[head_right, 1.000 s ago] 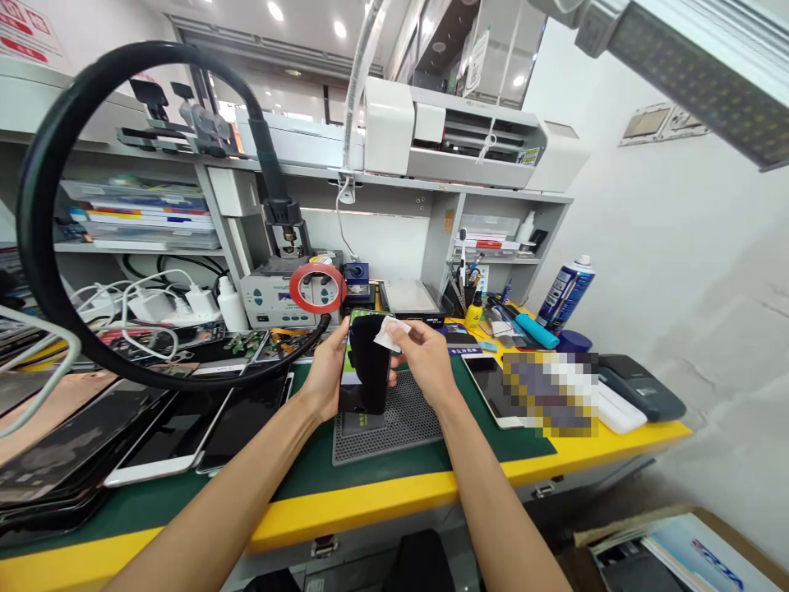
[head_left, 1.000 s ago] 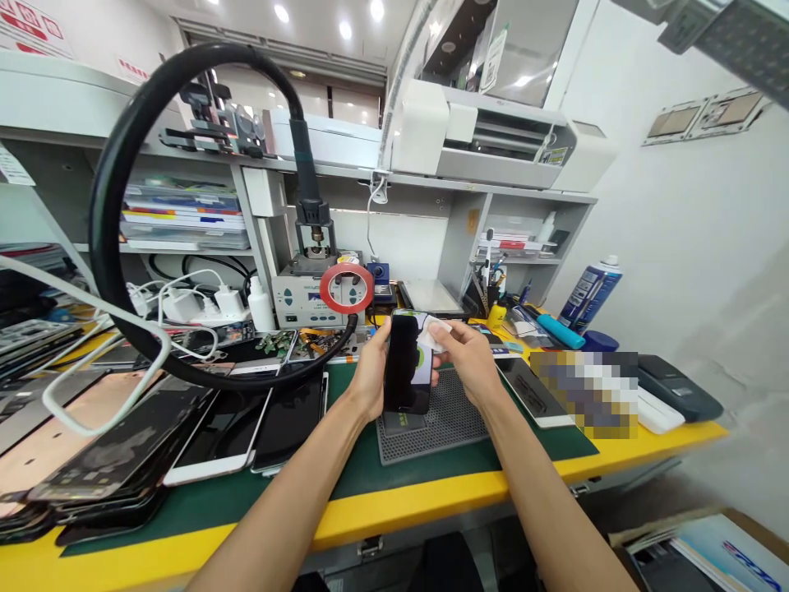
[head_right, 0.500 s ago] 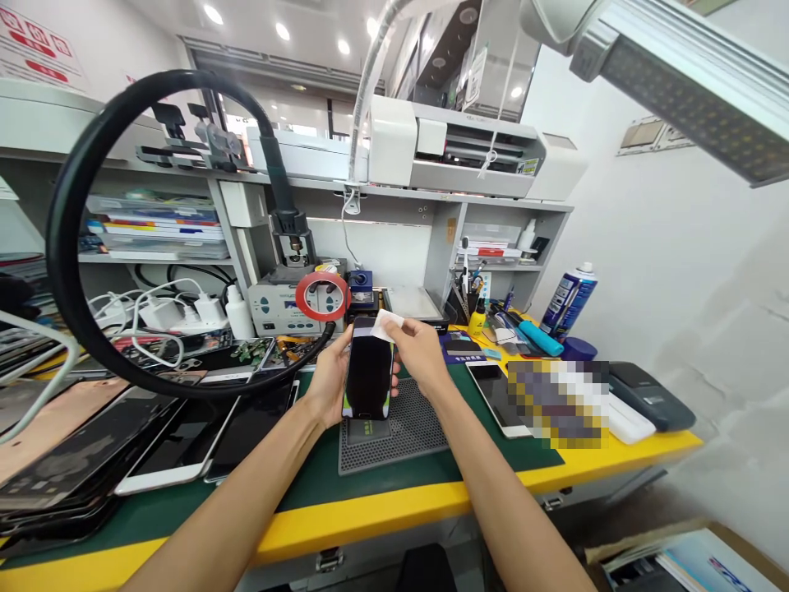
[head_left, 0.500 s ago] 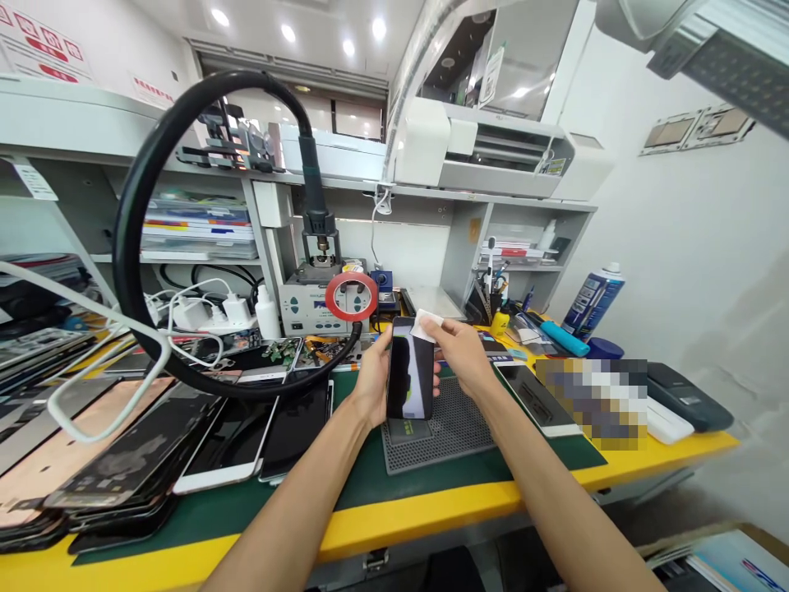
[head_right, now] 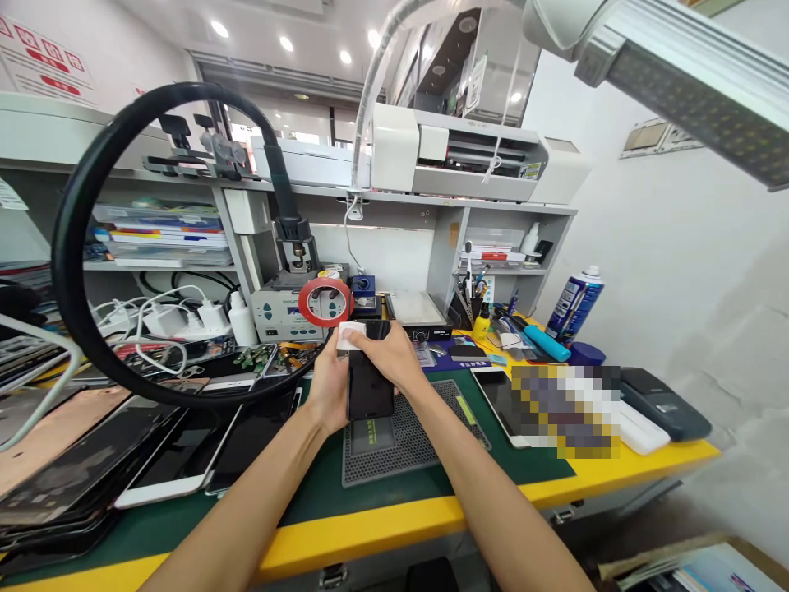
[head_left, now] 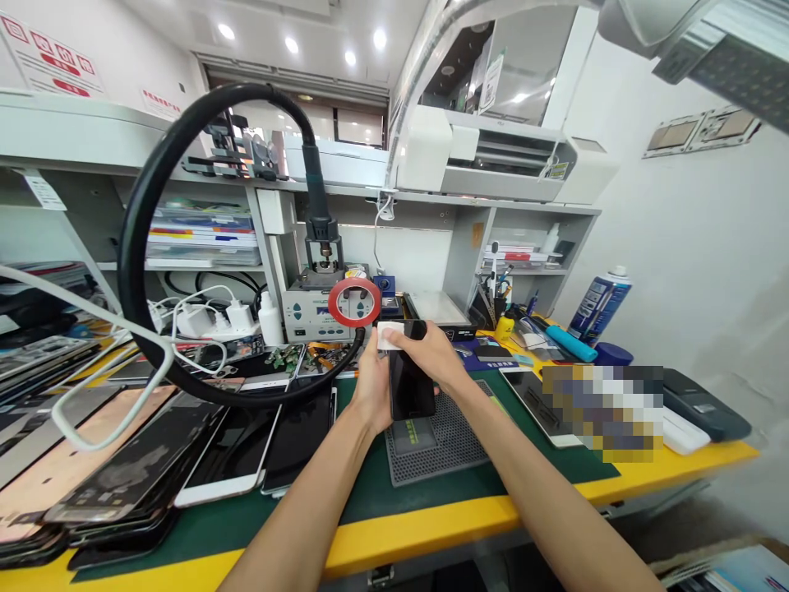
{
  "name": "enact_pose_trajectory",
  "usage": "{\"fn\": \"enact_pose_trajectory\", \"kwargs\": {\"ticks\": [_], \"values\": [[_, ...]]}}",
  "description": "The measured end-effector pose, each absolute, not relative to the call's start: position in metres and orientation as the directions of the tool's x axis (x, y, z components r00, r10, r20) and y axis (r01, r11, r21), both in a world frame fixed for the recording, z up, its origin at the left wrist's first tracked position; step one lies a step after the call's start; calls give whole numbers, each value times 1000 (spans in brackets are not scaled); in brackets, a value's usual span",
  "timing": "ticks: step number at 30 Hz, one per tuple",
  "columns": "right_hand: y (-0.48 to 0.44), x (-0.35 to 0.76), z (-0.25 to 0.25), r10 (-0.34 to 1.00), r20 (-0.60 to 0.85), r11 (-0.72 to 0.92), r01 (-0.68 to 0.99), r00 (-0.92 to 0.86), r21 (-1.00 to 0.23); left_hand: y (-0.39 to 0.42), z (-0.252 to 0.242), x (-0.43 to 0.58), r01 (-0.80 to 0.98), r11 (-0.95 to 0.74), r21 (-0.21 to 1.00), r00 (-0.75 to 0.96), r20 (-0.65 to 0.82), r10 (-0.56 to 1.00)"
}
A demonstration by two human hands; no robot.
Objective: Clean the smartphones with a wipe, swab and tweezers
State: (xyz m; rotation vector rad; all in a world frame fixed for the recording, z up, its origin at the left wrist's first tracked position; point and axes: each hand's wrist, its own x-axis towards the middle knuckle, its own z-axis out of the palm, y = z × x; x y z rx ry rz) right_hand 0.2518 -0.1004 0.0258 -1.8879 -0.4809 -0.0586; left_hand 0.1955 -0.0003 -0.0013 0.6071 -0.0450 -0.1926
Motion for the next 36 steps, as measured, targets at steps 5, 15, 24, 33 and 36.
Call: {"fn": "enact_pose_trajectory", "kwargs": {"ticks": [5, 15, 24, 33, 36], "values": [[-108, 242, 14, 335, 210, -259, 304, 919, -917, 2, 3, 196, 110, 849, 517, 987, 47, -156], [-127, 204, -5, 486, 200, -217, 340, 851, -915, 9, 13, 191, 191, 821, 538, 979, -46, -198], [-138, 200, 15, 600, 127, -273, 351, 790, -896, -3, 1, 201, 208, 688, 695, 978, -162, -132], [-144, 205, 28, 651, 182, -310, 477, 737, -822, -4, -12, 211, 216, 588, 780, 975, -203, -90], [-145, 209, 29, 674, 201, -255, 478, 711, -840, -7, -14, 212, 174, 575, 799, 984, -153, -85]]}}
